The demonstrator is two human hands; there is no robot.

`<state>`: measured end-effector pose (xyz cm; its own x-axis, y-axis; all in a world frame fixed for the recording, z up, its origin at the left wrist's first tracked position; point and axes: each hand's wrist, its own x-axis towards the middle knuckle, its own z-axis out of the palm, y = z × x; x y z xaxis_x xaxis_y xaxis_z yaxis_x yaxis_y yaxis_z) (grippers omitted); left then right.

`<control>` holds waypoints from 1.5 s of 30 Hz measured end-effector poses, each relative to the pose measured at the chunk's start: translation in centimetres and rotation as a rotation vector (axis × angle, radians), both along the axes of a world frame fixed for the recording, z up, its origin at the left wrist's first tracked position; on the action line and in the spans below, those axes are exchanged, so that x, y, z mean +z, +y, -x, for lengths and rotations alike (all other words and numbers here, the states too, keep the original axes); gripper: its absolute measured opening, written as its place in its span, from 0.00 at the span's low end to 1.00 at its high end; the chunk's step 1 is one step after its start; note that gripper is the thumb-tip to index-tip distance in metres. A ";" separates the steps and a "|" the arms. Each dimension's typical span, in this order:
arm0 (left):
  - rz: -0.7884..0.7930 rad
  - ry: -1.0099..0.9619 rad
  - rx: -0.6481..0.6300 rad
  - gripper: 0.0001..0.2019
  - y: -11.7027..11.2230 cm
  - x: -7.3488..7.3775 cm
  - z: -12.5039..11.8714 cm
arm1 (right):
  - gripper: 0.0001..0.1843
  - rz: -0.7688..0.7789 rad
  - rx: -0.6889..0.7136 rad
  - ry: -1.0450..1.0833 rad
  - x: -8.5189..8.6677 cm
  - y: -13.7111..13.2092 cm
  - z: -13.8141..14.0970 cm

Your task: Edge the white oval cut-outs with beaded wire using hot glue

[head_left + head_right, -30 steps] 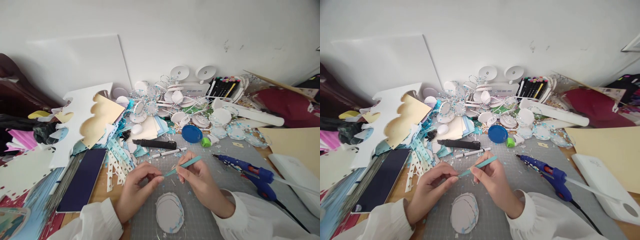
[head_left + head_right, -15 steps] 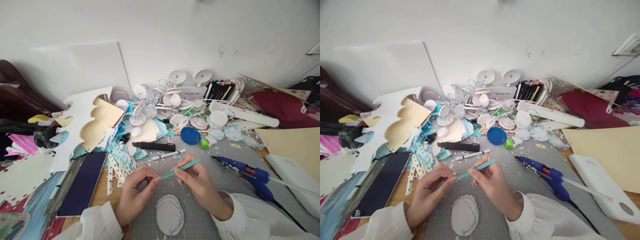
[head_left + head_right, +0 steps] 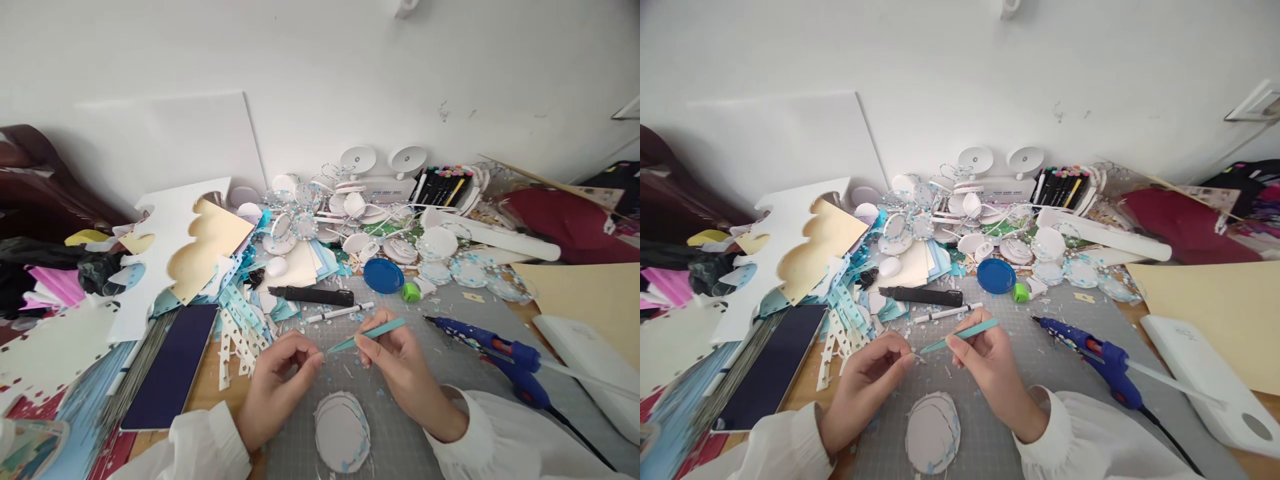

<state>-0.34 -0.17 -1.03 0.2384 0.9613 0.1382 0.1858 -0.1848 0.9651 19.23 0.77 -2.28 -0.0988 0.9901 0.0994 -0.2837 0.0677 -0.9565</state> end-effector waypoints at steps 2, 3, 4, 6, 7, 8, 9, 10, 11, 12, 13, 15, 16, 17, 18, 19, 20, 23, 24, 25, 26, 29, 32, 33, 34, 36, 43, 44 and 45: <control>0.007 0.000 0.001 0.11 0.0 0.1 0.1 | 0.09 -0.002 0.005 0.007 0.0 0.0 0.0; 0.007 -0.001 0.000 0.11 0.0 0.1 0.1 | 0.10 -0.001 0.008 0.013 0.0 0.1 0.0; 0.009 -0.003 -0.002 0.11 0.0 0.2 0.1 | 0.10 0.002 0.011 0.019 0.0 0.1 0.0; 0.017 -0.014 -0.005 0.11 0.1 0.3 0.1 | 0.09 0.005 0.011 0.022 -0.1 0.1 0.0; 0.023 -0.021 -0.008 0.11 0.1 0.3 0.1 | 0.09 0.003 0.007 0.019 -0.1 0.2 0.0; 0.030 -0.024 -0.008 0.11 0.1 0.4 0.1 | 0.09 -0.002 0.003 0.013 -0.2 0.2 0.0; 0.038 -0.027 -0.010 0.11 0.1 0.4 0.1 | 0.09 -0.007 -0.001 0.004 -0.2 0.1 -0.1; 0.046 -0.031 -0.011 0.11 0.0 0.4 0.1 | 0.09 -0.013 -0.004 -0.003 -0.2 0.1 -0.1; 0.054 -0.035 -0.011 0.11 0.0 0.4 0.1 | 0.09 -0.020 -0.003 -0.008 -0.2 0.1 -0.1; 0.063 -0.041 -0.011 0.11 0.0 0.4 0.1 | 0.09 -0.024 -0.002 -0.012 -0.1 0.1 -0.1; 0.074 -0.049 -0.008 0.12 0.0 0.4 0.1 | 0.09 -0.027 0.000 -0.012 -0.1 0.1 -0.2; 0.096 -0.070 -0.001 0.12 0.0 0.3 0.0 | 0.09 -0.023 0.004 -0.005 0.0 0.0 -0.2; 0.110 -0.080 0.006 0.12 0.0 0.3 0.0 | 0.09 -0.020 0.003 -0.002 0.0 0.0 -0.2; 0.126 -0.090 0.011 0.12 0.0 0.3 -0.1 | 0.09 -0.017 0.001 0.002 0.0 0.0 -0.2; 0.141 -0.098 0.015 0.13 0.0 0.3 -0.1 | 0.09 -0.015 -0.002 0.005 0.0 0.0 -0.1; 0.154 -0.104 0.015 0.13 0.0 0.3 -0.1 | 0.09 -0.014 -0.003 0.007 0.0 0.0 -0.1; 0.164 -0.108 0.015 0.13 0.0 0.3 -0.1 | 0.09 -0.016 -0.005 0.011 0.0 0.0 -0.1; 0.169 -0.113 0.005 0.13 -0.1 0.3 -0.1 | 0.08 -0.028 -0.005 0.022 -0.1 0.0 0.0; 0.165 -0.114 0.003 0.13 -0.1 0.3 -0.1 | 0.08 -0.032 -0.007 0.024 -0.1 0.0 0.0; 0.161 -0.115 0.000 0.13 -0.1 0.3 -0.1 | 0.08 -0.033 -0.007 0.023 -0.1 0.0 0.0; 0.157 -0.116 -0.003 0.13 -0.1 0.3 -0.1 | 0.08 -0.034 -0.006 0.021 -0.2 0.1 0.0; 0.154 -0.113 -0.007 0.12 -0.1 0.3 -0.1 | 0.08 -0.030 -0.007 0.026 -0.3 0.0 -0.1; 0.136 -0.111 -0.012 0.13 0.0 0.4 -0.1 | 0.09 -0.023 -0.016 0.030 -0.3 0.0 -0.1; 0.127 -0.110 -0.013 0.13 0.0 0.4 -0.1 | 0.09 -0.021 -0.018 0.029 -0.3 0.0 -0.2; 0.119 -0.109 -0.016 0.13 0.0 0.4 -0.1 | 0.09 -0.020 -0.018 0.029 -0.3 0.0 -0.2; 0.107 -0.105 -0.022 0.14 0.0 0.4 -0.1 | 0.10 -0.019 -0.016 0.035 -0.2 0.0 -0.2; 0.151 -0.104 -0.038 0.17 -0.1 0.5 -0.2 | 0.09 -0.077 -0.032 0.013 0.1 -0.1 -0.2; 0.166 -0.104 -0.035 0.17 -0.1 0.6 -0.2 | 0.08 -0.083 -0.033 0.001 0.2 -0.2 -0.2; 0.179 -0.105 -0.032 0.17 -0.1 0.7 -0.3 | 0.08 -0.089 -0.033 -0.009 0.3 -0.2 -0.2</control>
<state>-0.07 -0.22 -0.37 0.2630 0.9648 -0.0084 0.0795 -0.0130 0.9968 19.46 0.55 -1.98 -0.0677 0.9802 0.1862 -0.2718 0.1615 -0.9487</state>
